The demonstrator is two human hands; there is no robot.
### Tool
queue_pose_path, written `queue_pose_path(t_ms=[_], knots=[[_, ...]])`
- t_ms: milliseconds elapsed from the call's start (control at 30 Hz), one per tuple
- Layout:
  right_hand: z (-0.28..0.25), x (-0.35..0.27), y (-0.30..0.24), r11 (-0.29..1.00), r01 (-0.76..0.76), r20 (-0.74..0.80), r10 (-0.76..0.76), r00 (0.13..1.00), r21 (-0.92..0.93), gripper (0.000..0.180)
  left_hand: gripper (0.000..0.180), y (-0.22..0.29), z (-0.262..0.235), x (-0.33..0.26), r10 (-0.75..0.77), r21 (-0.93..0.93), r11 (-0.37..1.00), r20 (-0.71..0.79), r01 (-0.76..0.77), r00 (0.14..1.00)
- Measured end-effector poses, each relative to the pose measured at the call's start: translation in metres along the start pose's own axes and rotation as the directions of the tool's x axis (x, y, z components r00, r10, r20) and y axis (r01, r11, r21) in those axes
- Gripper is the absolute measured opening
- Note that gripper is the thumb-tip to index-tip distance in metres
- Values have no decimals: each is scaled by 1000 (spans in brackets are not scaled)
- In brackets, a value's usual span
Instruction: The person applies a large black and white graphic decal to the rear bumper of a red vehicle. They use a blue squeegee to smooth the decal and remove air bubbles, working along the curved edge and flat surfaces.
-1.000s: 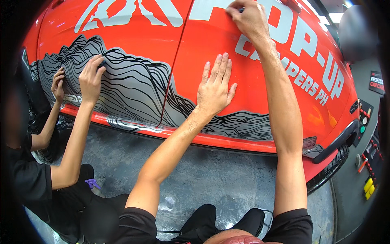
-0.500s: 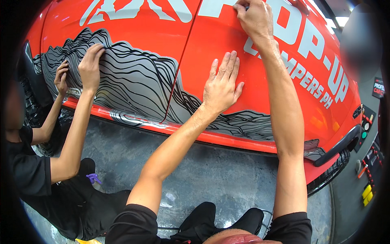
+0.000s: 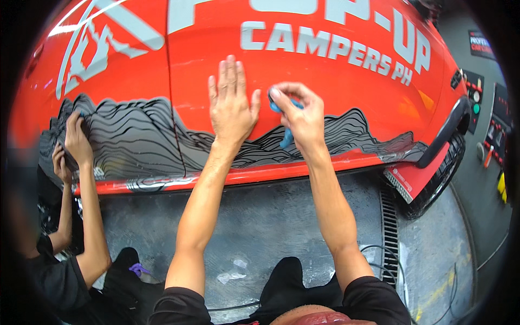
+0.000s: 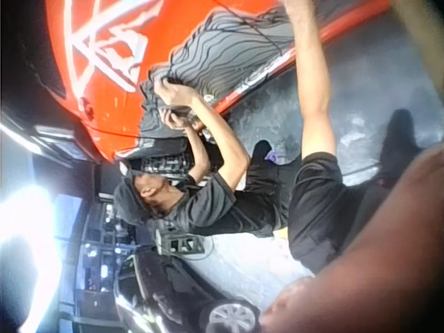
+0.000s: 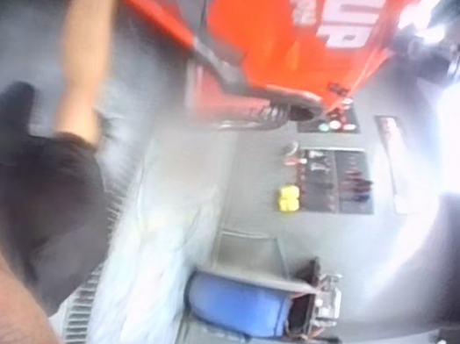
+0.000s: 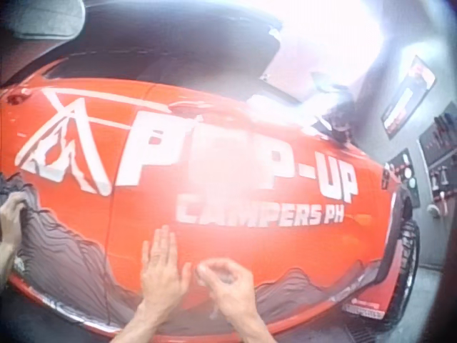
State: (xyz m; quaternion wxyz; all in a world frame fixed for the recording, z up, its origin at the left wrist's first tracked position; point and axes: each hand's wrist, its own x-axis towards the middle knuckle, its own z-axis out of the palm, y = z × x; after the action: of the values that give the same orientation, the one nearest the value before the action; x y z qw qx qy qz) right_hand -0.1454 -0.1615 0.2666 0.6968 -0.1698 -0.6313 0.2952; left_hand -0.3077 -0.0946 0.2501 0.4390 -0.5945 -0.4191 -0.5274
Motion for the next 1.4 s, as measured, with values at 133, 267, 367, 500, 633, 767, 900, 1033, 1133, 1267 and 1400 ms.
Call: queue_pose_path(t_ms=[133, 267, 367, 500, 633, 767, 900, 1033, 1133, 1267, 1400], knots=[[-60, -20, 4, 995, -14, -219, 37, 975, 103, 20, 82, 11, 10, 12, 7, 10, 1000, -26, -7, 1000], [-106, -4, -6, 979, 97, -319, -36, 947, 177, 23, 85, 17, 17, 49, 45, 23, 999, -100, -43, 994], [-129, 0, -28, 985, 130, -341, -83, 936, 118, 23, 87, 35, 27, 81, 32, 17, 999, -171, -29, 985], [-159, 2, -39, 986, 160, -328, -135, 935, 51, 22, 87, 75, 51, 115, 46, 49, 998, -264, -34, 964], [-189, -8, -25, 992, 115, -315, -91, 945, 59, 22, 80, 117, 74, 149, 149, 104, 987, -298, -123, 943], [-228, -27, -11, 995, 66, -313, -40, 949, 74, 21, 80, 153, 87, 195, 230, 94, 973, -309, -211, 923], [-274, -60, 2, 992, 33, -358, 13, 934, 122, 18, 79, 194, 102, 241, 221, 112, 975, -345, -194, 912], [-347, -102, 22, 988, -16, -464, 85, 882, 151, 17, 48, 292, 71, 242, 36, -546, 837, 87, 18, 996], [-379, -134, 35, 974, -51, -533, 165, 830, 222, 16, 40, 345, 70, 215, 90, -747, 643, -145, -169, 985], [-409, -173, 61, 955, -106, -619, 262, 740, 278, 15, 49, 388, 110, 207, 366, -544, 678, -333, -495, 869], [-401, -197, 79, 913, -183, -592, 379, 711, 365, 18, 77, 383, 178, 164, 668, 90, 744, -80, -662, 740]])
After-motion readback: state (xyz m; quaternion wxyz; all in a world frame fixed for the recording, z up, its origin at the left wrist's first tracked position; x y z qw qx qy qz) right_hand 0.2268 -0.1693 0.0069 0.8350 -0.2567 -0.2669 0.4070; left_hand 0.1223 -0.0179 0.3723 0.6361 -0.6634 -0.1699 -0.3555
